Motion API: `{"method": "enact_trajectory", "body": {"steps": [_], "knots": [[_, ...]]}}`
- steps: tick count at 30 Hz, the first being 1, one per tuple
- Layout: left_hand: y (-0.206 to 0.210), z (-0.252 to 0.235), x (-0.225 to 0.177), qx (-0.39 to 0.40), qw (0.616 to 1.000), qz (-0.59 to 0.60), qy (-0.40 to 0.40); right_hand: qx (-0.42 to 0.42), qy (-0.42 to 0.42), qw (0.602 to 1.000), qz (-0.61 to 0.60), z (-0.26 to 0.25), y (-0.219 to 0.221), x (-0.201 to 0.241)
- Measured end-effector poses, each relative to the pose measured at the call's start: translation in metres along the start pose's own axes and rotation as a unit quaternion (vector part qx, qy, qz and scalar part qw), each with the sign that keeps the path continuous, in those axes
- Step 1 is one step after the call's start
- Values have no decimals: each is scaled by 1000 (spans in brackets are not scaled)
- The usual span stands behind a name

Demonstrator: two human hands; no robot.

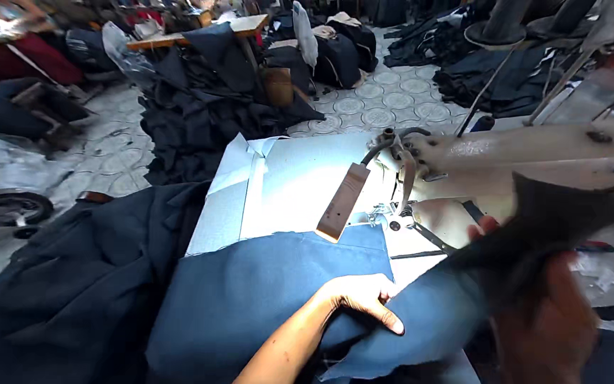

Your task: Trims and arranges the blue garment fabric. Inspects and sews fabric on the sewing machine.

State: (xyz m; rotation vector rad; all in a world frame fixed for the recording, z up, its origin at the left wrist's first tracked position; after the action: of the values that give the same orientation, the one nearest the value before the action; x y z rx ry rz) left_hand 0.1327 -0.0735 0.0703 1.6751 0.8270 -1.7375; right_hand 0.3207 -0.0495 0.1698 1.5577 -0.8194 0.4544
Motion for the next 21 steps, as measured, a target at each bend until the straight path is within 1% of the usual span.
{"method": "enact_trajectory", "body": {"steps": [1,2,3,4,5,6,7,9,10,11,12,14,15,17,18,19,20,21], "knots": [[-5,0,-1,-21,1000,-3,16,22,18,999,-26,-2,-14,9],[-11,1,-2,-43,999,-1,28,77,56,994,-44,-5,-30,15],[-16,2,-4,-56,998,3,37,171,96,980,-32,-11,-44,17],[-19,3,-6,-58,998,5,39,240,120,963,7,-19,-51,16],[-19,3,-7,-49,998,4,37,276,115,950,90,-25,-56,11],[-16,2,-6,-35,999,0,29,307,89,930,183,-27,-60,2],[-13,0,-6,-19,1000,-4,17,342,57,901,261,-23,-60,-10],[-6,-2,-4,1,1000,-14,0,391,-23,829,399,2,-46,-38],[-5,-3,-4,5,1000,-20,2,409,-40,800,438,16,-40,-53],[-6,-3,-6,5,1000,-29,9,430,-33,780,453,26,-37,-66],[-10,-2,-9,0,999,-43,17,444,-8,770,458,31,-38,-75],[-18,3,-10,-14,998,-61,8,444,73,768,456,33,-46,-81],[-23,8,-8,-14,998,-61,-1,431,102,774,452,32,-50,-79],[-32,20,-5,-24,999,-45,-3,396,133,803,425,29,-53,-71],[-39,25,-7,-42,998,-42,15,374,148,823,401,28,-53,-68],[-47,30,-12,-65,996,-46,49,349,169,843,374,30,-54,-66],[-55,36,-15,-99,990,-53,89,321,199,857,350,34,-54,-65],[-65,42,-17,-142,982,-55,111,297,226,869,325,39,-53,-66]]}}
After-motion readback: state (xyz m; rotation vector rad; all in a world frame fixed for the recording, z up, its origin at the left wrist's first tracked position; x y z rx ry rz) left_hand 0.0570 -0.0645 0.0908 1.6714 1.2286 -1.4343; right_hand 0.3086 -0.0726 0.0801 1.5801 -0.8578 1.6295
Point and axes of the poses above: each hand's wrist, its own z-axis away from the middle knuckle, its own y-axis out of the palm, x = y × z, the point moved 5 cm from there along -z, towards the middle knuckle, and after that the axes turned 13 degrees about -x, right-handed, at the moved point
